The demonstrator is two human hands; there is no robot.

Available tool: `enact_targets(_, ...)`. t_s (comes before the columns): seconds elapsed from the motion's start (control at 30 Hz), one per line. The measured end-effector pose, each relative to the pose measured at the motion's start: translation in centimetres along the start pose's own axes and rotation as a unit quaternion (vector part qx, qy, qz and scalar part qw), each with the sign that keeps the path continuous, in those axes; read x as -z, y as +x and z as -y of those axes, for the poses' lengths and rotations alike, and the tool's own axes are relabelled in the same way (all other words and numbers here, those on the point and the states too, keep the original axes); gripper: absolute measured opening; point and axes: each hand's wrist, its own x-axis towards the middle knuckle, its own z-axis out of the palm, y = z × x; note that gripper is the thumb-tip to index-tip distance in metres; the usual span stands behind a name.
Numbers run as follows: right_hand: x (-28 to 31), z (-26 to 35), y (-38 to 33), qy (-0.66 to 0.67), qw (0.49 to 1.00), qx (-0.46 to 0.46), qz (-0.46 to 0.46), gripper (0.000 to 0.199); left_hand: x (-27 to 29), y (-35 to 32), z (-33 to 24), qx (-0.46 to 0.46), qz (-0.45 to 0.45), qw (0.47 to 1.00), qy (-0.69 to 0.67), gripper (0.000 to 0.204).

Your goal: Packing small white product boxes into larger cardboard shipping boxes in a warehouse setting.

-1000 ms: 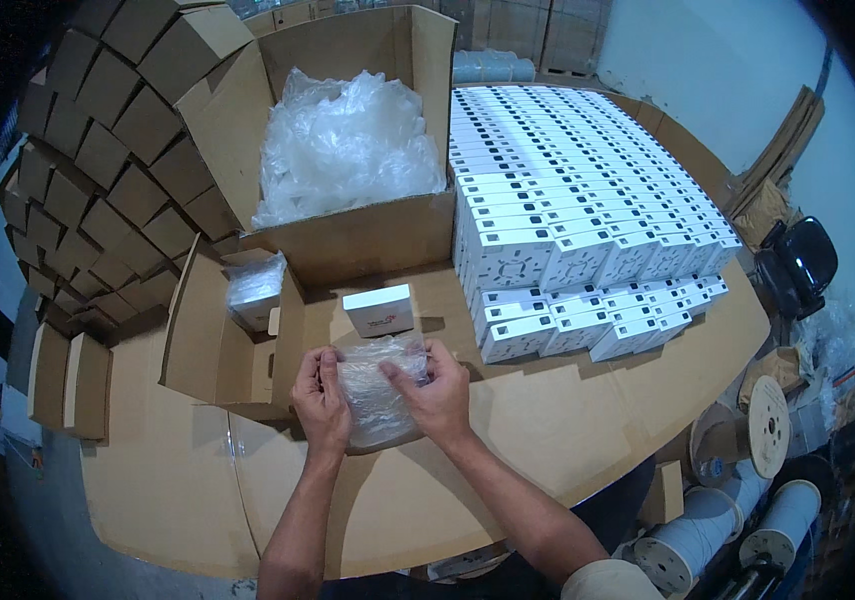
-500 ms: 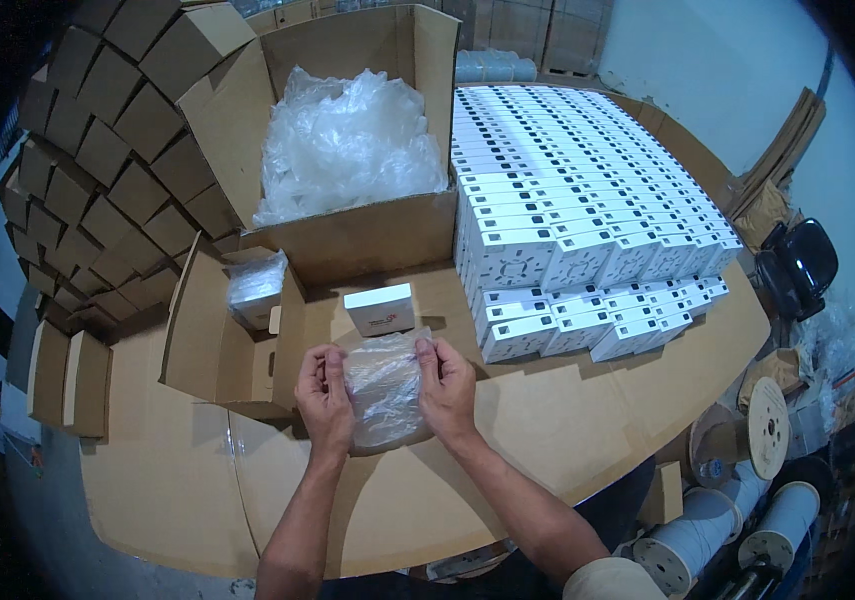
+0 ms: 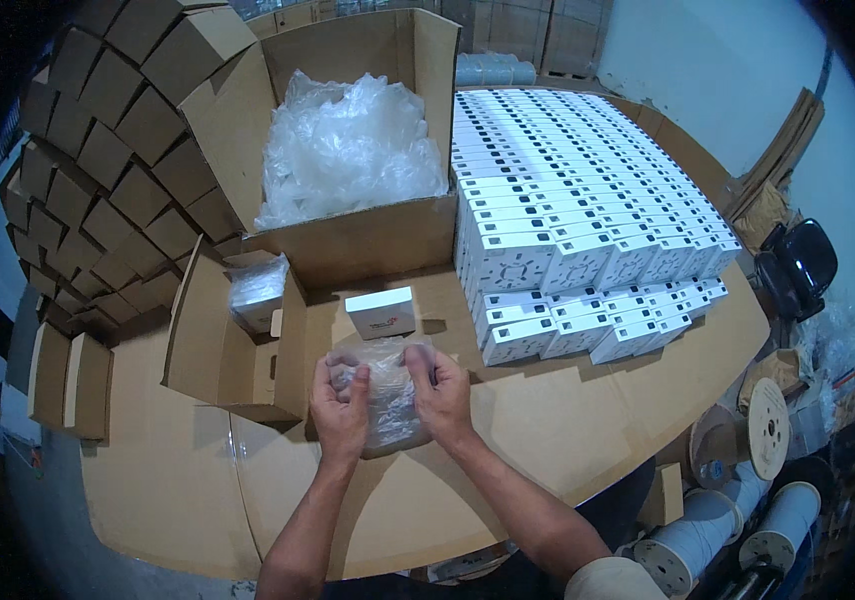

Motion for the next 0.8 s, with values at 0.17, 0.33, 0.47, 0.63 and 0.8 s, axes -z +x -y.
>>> enact_targets(0.17, 1.1, 1.6, 1.1, 0.037, 0.999, 0.024, -0.016, 0.023, 0.8, 0.3, 0.1, -0.024, 0.024, 0.999, 0.035, 0.040)
enact_targets(0.33, 0.9, 4.7, 0.8, -0.123, 0.976, 0.180, -0.028, 0.020, 1.4, 0.7, 0.2, -0.050, 0.015, 0.999, 0.003, 0.048)
enact_targets(0.47, 1.0, 6.1, 1.4, -0.344, 0.862, 0.372, 0.025, 0.029, 1.1, 0.7, -0.2, -0.033, 0.022, 0.998, -0.039, 0.048)
enact_targets(0.63, 0.7, 5.9, 1.8, -0.361, 0.861, 0.357, 0.040, 0.024, 1.2, 0.9, 0.1, -0.045, 0.020, 0.998, -0.039, 0.050)
enact_targets(0.8, 0.9, 6.1, 1.9, -0.353, 0.863, 0.357, 0.063, 0.021, 1.4, 1.0, 0.2, -0.045, 0.016, 0.999, 0.008, 0.050)
